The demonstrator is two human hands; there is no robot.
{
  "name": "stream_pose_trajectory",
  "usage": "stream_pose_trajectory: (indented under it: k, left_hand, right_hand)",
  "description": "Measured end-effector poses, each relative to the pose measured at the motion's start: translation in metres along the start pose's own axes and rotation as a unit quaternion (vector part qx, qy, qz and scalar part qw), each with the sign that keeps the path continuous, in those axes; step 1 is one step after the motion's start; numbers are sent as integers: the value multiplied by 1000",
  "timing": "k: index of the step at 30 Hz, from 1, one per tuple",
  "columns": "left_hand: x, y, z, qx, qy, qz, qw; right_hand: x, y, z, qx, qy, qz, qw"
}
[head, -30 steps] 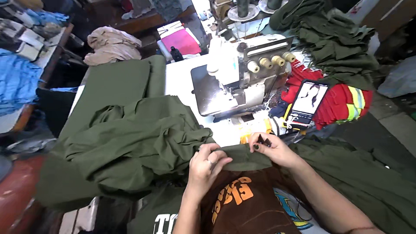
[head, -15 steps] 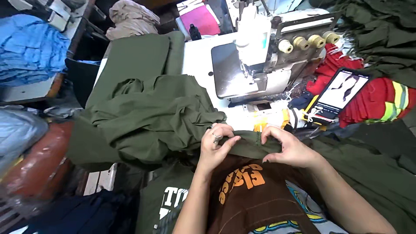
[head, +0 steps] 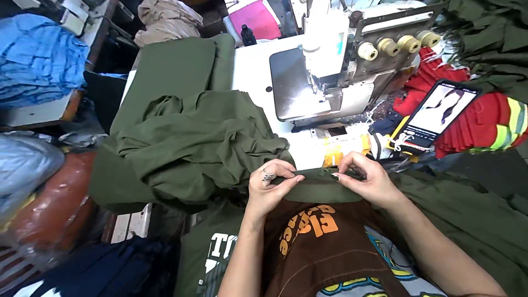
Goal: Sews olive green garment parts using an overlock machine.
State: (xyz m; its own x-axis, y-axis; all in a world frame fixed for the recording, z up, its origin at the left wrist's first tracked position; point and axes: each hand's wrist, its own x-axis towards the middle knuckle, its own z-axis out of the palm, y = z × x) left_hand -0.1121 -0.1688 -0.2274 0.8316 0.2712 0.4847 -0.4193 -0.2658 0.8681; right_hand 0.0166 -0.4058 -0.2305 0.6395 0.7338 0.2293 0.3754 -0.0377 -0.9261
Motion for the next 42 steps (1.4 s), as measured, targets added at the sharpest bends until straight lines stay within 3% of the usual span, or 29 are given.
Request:
stream_pose_trajectory:
  k: [3,5,7,9,13,16,18,20,22,25,30,37,42]
  left_hand:
    - [-1,1,-6,15,-43,4,999]
    - [-2,8,-18,98,-115,-16,988]
    - [1,19,-29,227,-191,-36,954]
    - [7,31,-40,314,-217,-32,924]
    - [35,50,-64,427,-173,-20,888]
    - [64,46,-81,511,-163,-94,839]
    - [72,28,-95,540,-170,-146,811]
    - [70,16,-107,524,-164,-150,822]
    - [64,20,-111,480,-136,-113,860]
    - [51,35,-109,428,-92,-37,898]
    - [46,50,-103,418,-47,47,906]
    - [46,57,-99,455,-18,98,885]
    - [56,63,-87,603,-8,68,795]
  right_hand:
    - [-1,4,0,-10,-52,22,998]
    - [0,8,1,-51,-131,18,990]
    - [4,12,7,-83,-187,-22,979]
    - [14,13,16,-100,-191,-57,975]
    - [62,3,42,-88,-120,-82,986]
    - [111,13,67,-79,-94,-141,982]
    - [136,25,84,-87,-128,-140,978]
    - [148,35,96,-81,-180,-107,975]
    - [148,31,97,-65,-193,-84,975]
    - [135,20,93,-33,-127,-94,987]
    - [129,-7,86,-62,-12,-87,994]
    - [125,-24,86,-93,60,-39,993]
    - [125,-24,84,-141,52,-53,987]
